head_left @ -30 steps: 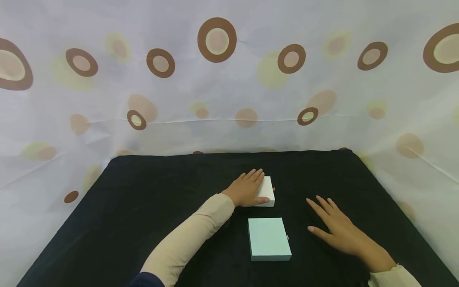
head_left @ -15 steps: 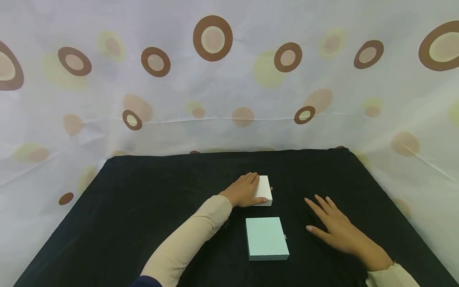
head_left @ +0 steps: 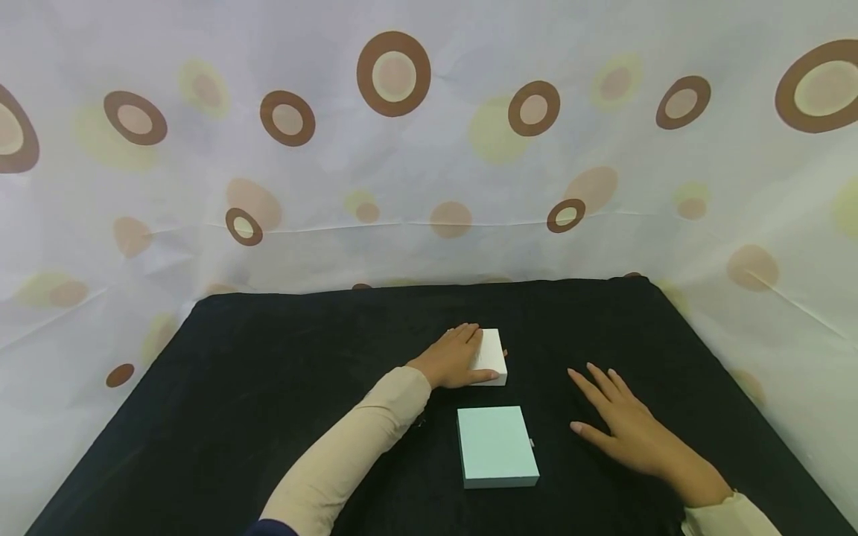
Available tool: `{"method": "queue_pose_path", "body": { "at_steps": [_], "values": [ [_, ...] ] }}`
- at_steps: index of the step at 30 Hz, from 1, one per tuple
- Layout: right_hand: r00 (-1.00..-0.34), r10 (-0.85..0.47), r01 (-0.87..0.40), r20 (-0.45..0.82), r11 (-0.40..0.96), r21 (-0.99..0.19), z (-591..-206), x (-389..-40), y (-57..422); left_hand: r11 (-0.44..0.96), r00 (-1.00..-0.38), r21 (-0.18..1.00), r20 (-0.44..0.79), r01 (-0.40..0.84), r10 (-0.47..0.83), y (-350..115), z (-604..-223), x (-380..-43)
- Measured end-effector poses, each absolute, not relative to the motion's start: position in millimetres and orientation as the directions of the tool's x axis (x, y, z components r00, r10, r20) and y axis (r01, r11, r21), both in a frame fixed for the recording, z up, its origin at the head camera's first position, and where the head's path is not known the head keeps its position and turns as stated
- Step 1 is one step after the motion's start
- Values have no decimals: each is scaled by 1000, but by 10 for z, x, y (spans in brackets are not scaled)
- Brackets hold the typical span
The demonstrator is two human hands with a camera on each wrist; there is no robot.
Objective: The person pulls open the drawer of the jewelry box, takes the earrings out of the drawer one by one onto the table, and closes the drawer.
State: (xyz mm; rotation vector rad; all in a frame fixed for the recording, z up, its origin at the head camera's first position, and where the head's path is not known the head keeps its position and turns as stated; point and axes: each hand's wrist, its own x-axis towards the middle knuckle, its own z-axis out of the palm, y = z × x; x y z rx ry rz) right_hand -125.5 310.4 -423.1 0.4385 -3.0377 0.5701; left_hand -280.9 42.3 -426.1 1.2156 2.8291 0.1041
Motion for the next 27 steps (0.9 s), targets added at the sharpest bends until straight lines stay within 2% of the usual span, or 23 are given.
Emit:
{"method": "queue_pose_path", "body": {
  "at_steps": [6, 16, 22, 27],
  "values": [
    [-957, -281, -285, 67, 882, -376, -4226, -1290, 3091, 679, -681, 96, -14, 728, 732, 429, -4274, -2819],
    [-931, -318, -362, 180, 871, -334, -4172, -1620, 2807, 698, -701, 132, -27, 704, 713, 363, -4303, -2786],
    [-931, -220, -319, 291, 878, -357, -4180, -1867, 2693, 699, -703, 127, -20, 703, 711, 362, -4315, -2785],
    [-933, -117, -266, 340, 861, -433, -4166, -2051, 2643, 697, -702, 127, -10, 706, 712, 376, -4299, -2808]
  ]
}}
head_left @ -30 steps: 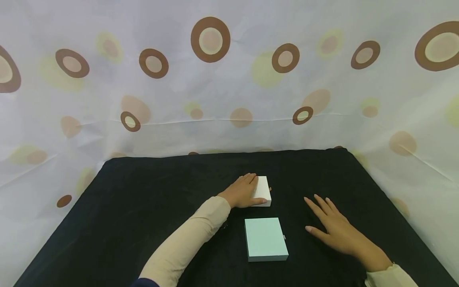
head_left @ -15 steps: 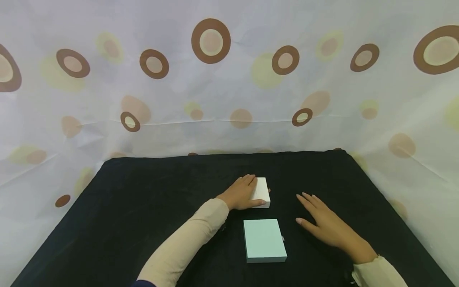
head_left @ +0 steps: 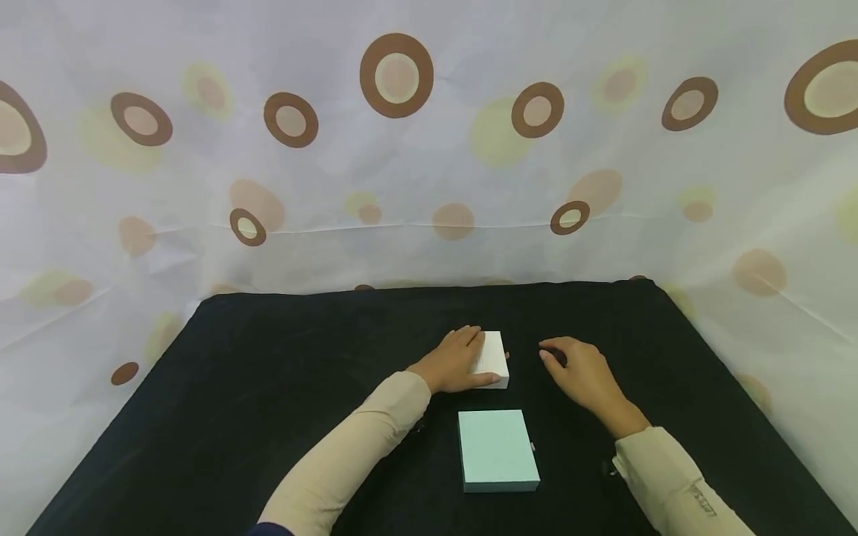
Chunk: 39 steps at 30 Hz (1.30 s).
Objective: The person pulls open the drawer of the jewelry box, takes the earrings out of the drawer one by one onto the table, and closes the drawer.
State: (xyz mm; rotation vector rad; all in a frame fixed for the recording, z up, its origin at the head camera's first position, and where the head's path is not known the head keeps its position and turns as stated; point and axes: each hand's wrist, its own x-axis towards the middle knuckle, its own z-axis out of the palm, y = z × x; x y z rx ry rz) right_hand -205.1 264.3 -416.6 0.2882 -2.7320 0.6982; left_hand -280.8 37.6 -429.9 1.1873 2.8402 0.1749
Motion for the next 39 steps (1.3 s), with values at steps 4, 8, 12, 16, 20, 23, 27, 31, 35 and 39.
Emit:
{"method": "queue_pose_path", "body": {
  "at_steps": [4, 8, 12, 16, 20, 23, 27, 31, 35, 39],
  "values": [
    [-947, -107, -247, 302, 845, -475, -4137, -2181, 2601, 703, -707, 113, -7, 702, 707, 399, -4268, -2823],
    [-962, -119, -233, 247, 830, -507, -4146, -2282, 2548, 708, -710, 97, -17, 699, 704, 417, -4237, -2825],
    [-978, -108, -189, 179, 826, -531, -4204, -2377, 2502, 708, -710, 98, -20, 699, 704, 425, -4221, -2824],
    [-989, -91, -140, 114, 815, -562, -4262, -2455, 2456, 709, -711, 102, -24, 698, 703, 425, -4214, -2818],
    [-995, -82, -103, 62, 808, -580, -4283, -2513, 2394, 712, -714, 115, -29, 693, 700, 417, -4218, -2815],
    [-997, -76, -78, 27, 823, -563, -4277, -2535, 2335, 713, -715, 131, -33, 689, 698, 410, -4230, -2818],
    [-998, -69, -62, 7, 839, -540, -4291, -2550, 2277, 711, -714, 133, -32, 691, 700, 403, -4241, -2824],
    [-998, -65, -61, 11, 838, -542, -4305, -2562, 2247, 708, -712, 130, -23, 694, 702, 400, -4256, -2833],
    [-997, -71, -72, 23, 838, -541, -4305, -2559, 2230, 707, -712, 140, -21, 693, 702, 401, -4259, -2836],
    [-997, -76, -78, 27, 838, -540, -4300, -2549, 2220, 706, -712, 149, -23, 692, 702, 398, -4248, -2830]
  ]
}}
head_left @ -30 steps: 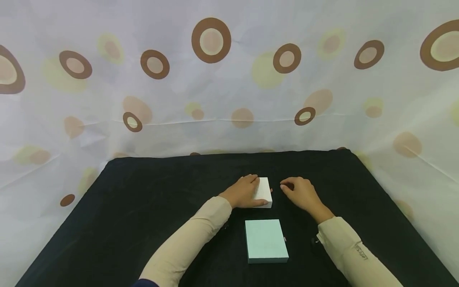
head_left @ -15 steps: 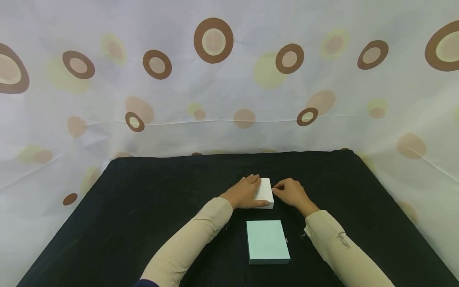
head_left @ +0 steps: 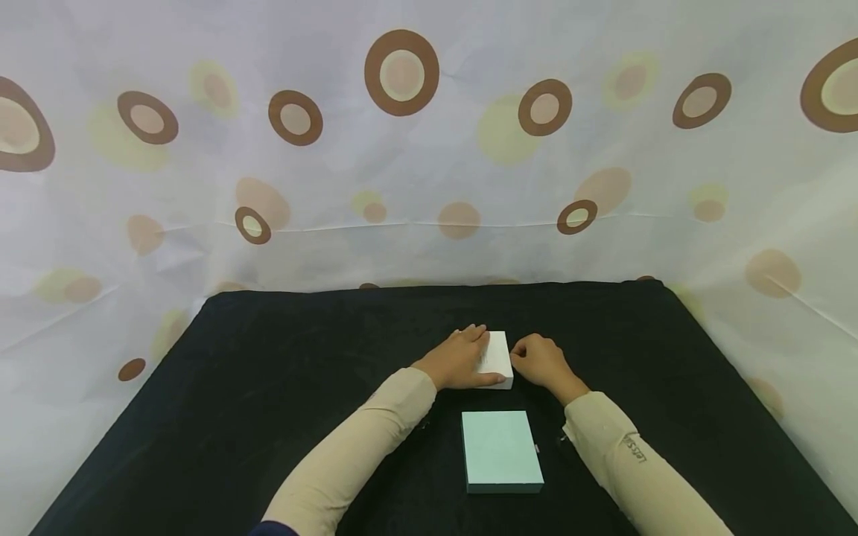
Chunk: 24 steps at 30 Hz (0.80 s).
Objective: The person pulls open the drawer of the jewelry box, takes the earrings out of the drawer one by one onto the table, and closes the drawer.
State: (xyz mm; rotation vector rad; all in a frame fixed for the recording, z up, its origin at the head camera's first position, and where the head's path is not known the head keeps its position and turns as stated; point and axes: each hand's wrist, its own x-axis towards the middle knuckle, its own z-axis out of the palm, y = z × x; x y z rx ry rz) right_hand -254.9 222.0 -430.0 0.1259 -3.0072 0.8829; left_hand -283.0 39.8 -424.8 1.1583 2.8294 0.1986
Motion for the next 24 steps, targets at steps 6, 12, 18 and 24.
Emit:
{"method": "queue_pose_path", "body": {
  "at_steps": [6, 12, 18, 24],
  "values": [
    [-996, -82, -85, 30, 840, -537, -4292, -2542, 2213, 704, -709, 151, -25, 694, 705, 389, -4231, -2820],
    [-996, -83, -85, 27, 842, -533, -4286, -2535, 2202, 707, -713, 157, -19, 690, 701, 383, -4231, -2819],
    [-995, -89, -96, 38, 844, -528, -4277, -2534, 2195, 710, -717, 161, -15, 686, 697, 379, -4227, -2821],
    [-996, -85, -93, 40, 848, -522, -4274, -2536, 2193, 712, -719, 156, -15, 685, 695, 380, -4226, -2822]
  ]
}}
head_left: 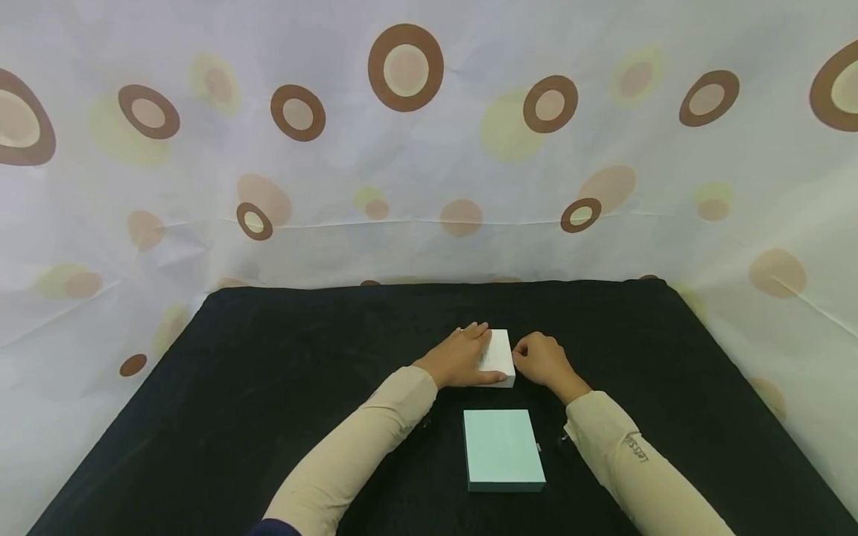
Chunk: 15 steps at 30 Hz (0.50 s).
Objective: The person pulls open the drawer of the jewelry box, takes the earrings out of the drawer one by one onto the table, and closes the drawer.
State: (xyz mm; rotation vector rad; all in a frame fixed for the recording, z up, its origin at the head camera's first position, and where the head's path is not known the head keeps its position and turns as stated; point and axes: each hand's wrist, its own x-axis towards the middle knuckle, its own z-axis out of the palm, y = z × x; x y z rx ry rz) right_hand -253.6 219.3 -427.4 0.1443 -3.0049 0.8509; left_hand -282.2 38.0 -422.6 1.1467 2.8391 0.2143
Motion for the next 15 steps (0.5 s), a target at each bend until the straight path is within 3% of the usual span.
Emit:
{"method": "queue_pose_path", "body": {
  "at_steps": [15],
  "values": [
    [-993, -111, -117, 43, 849, -515, -4253, -2507, 2219, 715, -720, 150, -23, 683, 693, 410, -4233, -2822]
  ]
}}
